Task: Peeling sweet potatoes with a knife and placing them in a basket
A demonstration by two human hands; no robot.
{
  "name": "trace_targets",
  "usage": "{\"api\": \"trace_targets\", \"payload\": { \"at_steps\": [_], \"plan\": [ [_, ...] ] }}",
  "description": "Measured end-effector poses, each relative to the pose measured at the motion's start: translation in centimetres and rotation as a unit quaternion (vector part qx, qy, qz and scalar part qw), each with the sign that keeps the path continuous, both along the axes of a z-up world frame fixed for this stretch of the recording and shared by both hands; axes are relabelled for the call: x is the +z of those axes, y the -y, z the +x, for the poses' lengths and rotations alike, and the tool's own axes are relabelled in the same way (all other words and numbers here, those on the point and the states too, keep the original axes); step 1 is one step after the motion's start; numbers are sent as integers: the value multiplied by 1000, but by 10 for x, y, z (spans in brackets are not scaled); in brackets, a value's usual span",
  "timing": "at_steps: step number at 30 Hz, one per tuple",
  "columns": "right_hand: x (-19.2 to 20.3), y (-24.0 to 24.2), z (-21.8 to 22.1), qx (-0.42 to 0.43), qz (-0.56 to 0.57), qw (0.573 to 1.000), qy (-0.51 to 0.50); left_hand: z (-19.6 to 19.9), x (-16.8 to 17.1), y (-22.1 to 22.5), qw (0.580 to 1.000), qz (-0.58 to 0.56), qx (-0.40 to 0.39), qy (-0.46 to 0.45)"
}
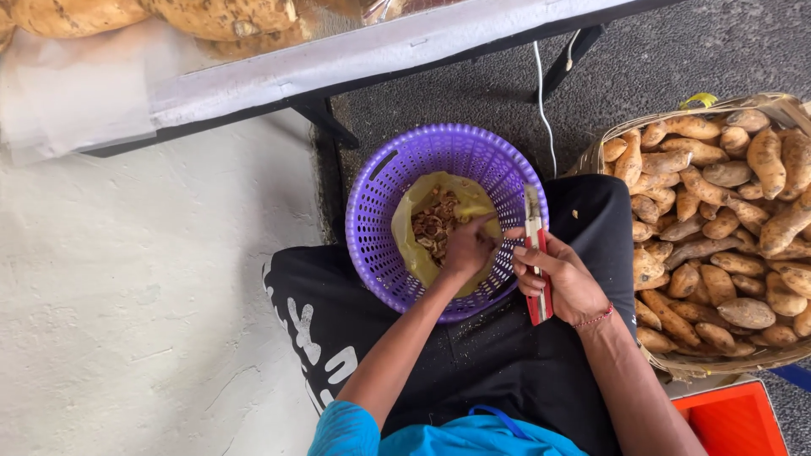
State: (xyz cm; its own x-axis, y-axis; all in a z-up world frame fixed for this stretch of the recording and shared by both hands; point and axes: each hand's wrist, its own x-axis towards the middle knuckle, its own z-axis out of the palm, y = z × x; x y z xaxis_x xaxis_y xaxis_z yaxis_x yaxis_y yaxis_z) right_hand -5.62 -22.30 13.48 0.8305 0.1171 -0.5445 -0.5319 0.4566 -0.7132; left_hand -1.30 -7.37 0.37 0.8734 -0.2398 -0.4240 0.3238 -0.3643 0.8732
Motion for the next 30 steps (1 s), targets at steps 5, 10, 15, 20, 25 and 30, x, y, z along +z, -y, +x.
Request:
{"api": "trace_targets", "payload": {
  "at_steps": [5, 10, 15, 20, 25, 30],
  "plan": [
    [-14, 9, 3, -57, 2, 998, 26, -3, 37, -4, 942, 105, -217, 232],
    [-19, 13, 3, -83, 42, 994, 50, -5, 14, 1, 933, 126, -223, 254],
    [-17, 20, 1, -98, 127, 985, 69, -1, -8, -1, 925, 156, -179, 297],
    [-5, 71, -12, -140, 268, 949, 90, 1, 62, -27, 967, 131, -143, 164],
    [-16, 152, -31, -229, 215, 940, 133, 4, 33, -59, 972, 104, -99, 186],
    [-155, 220, -60, -93, -378, 905, -174, -11, 62, -66, 941, 164, -63, 288]
  ]
}}
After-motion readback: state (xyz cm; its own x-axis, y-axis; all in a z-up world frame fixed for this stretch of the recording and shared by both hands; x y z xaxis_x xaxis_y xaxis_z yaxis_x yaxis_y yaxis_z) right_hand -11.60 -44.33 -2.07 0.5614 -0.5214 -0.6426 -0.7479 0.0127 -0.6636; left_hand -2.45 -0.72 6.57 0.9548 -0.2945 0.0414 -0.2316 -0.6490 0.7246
